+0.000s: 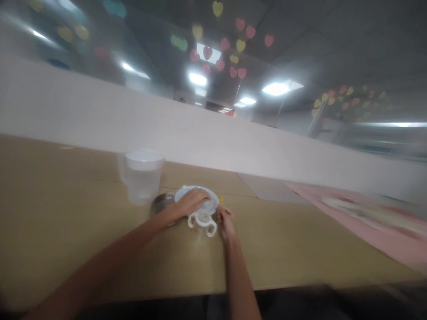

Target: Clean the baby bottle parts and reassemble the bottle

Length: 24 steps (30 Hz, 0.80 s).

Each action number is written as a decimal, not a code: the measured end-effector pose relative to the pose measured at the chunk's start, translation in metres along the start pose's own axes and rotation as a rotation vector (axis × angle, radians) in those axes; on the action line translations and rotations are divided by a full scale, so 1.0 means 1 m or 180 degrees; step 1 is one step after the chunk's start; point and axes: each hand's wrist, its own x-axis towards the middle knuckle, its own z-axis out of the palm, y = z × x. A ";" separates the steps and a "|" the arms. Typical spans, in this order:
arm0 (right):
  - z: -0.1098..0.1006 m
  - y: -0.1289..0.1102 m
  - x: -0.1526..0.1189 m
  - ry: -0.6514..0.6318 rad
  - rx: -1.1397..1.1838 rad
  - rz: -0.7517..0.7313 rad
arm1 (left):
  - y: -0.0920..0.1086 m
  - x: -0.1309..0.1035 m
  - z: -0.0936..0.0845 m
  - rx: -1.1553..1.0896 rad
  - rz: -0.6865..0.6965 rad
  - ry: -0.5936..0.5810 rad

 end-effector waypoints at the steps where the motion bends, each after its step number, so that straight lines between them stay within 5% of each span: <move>1: 0.000 0.001 -0.001 -0.0022 -0.0074 0.0022 | 0.000 0.000 -0.001 -0.0026 0.0007 -0.0010; 10: 0.003 0.005 -0.003 -0.0253 -0.0055 0.0211 | 0.002 0.002 0.005 -0.0435 0.0110 -0.0102; 24: -0.024 -0.012 0.009 0.0728 0.0754 -0.0425 | -0.006 0.007 -0.003 -0.0812 0.0048 0.0168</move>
